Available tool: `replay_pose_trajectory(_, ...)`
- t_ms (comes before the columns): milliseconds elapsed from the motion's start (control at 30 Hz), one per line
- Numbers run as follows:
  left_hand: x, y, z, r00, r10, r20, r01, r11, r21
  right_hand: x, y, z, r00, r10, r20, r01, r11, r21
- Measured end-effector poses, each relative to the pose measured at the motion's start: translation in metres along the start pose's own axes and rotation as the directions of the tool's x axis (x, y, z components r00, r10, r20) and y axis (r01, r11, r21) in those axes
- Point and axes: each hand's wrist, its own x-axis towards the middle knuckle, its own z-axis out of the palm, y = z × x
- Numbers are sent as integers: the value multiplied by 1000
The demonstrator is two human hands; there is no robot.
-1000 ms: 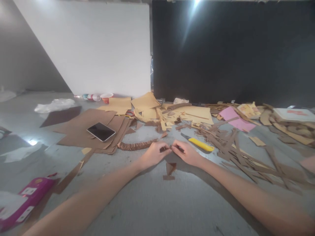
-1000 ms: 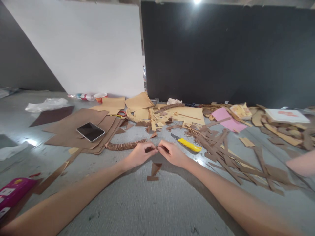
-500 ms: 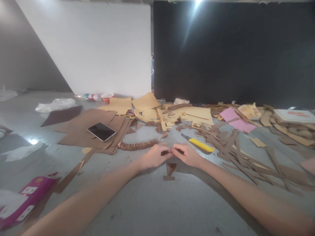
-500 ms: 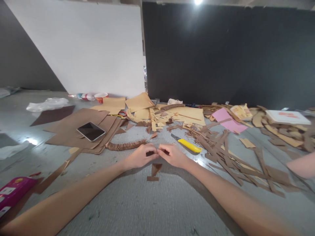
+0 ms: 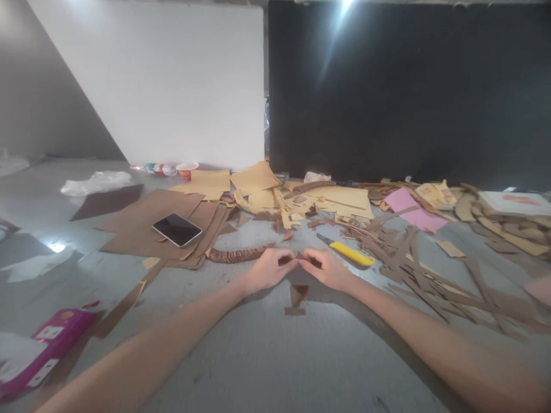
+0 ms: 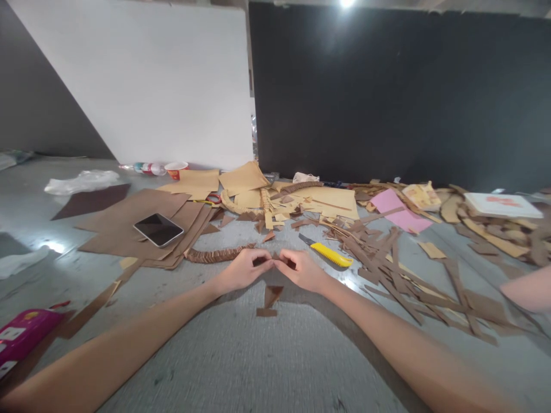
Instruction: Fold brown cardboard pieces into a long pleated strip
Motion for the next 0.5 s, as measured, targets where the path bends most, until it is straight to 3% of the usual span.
replay_pose_trajectory(233, 1, -3, 0, 999, 14, -34, -13, 1000, 19, 0, 4, 2, 999, -12, -35, 11, 1000, -21)
replay_pose_trajectory(400, 2, -5, 0, 996, -22, -89, 23, 1000, 10, -1, 1, 0, 984, 9, -180, 6, 997, 83)
replay_pose_trajectory(500, 2, -6, 1, 995, -15, -96, 16, 1000, 7, -3, 1, -1, 988, 8, -157, 6, 996, 89)
